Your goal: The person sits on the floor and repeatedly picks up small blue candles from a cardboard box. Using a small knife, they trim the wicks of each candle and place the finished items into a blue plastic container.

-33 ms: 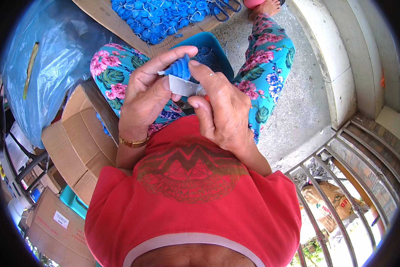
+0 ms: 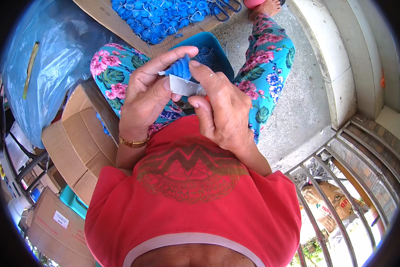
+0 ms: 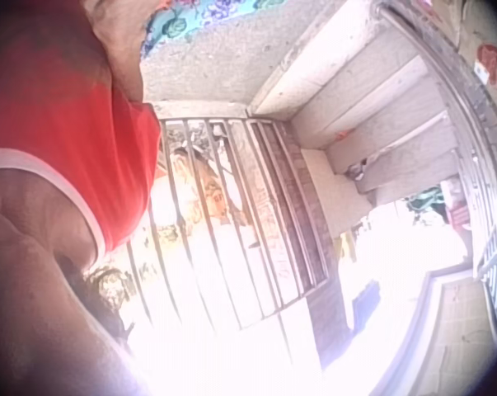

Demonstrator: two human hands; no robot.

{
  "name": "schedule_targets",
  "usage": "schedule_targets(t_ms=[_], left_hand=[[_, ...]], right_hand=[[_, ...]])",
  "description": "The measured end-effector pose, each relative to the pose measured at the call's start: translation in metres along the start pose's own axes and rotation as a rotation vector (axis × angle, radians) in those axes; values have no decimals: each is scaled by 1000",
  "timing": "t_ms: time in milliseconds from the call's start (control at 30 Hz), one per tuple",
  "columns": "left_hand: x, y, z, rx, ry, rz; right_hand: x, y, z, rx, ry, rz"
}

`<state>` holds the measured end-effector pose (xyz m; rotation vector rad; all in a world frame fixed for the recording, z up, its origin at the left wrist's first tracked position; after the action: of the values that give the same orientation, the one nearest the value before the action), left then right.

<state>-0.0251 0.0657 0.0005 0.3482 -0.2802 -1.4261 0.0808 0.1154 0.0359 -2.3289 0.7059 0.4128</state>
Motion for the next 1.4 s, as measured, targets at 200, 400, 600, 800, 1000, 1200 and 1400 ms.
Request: schedule_targets(t_ms=[200,400,600,800,1000,1200,1400], left_hand=[[-2,-3,0,-44,8,-14],[-1,-3,1,-78,-45,-38],[0,5,2,-30,6,1],[-3,-10,5,-33,36,-17],[0,-15,6,-40,13,23],[1,-19,8,-68,24,24],[1,-14,2,49,-46,-40]], right_hand=[[-4,1,2,-60,-25,40],[-5,-1,1,-91,-17,-5],[-3,-3,10,-201,61,-47],[-3,4,14,-282,143,-106],[-8,4,7,-164,54,-76],[-11,9,5,-92,79,-141],[-6,11,16,-283,160,-171]])
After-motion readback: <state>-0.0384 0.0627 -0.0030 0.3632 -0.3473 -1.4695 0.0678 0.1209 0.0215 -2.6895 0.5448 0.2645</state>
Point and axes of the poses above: each hand's wrist, its own x-axis away from the middle knuckle, its own y-axis out of the palm, z = x × y, the point moved 9 cm from there along -x, towards the middle knuckle, and after that the axes turned 12 degrees about -z, right-handed, at the moved point
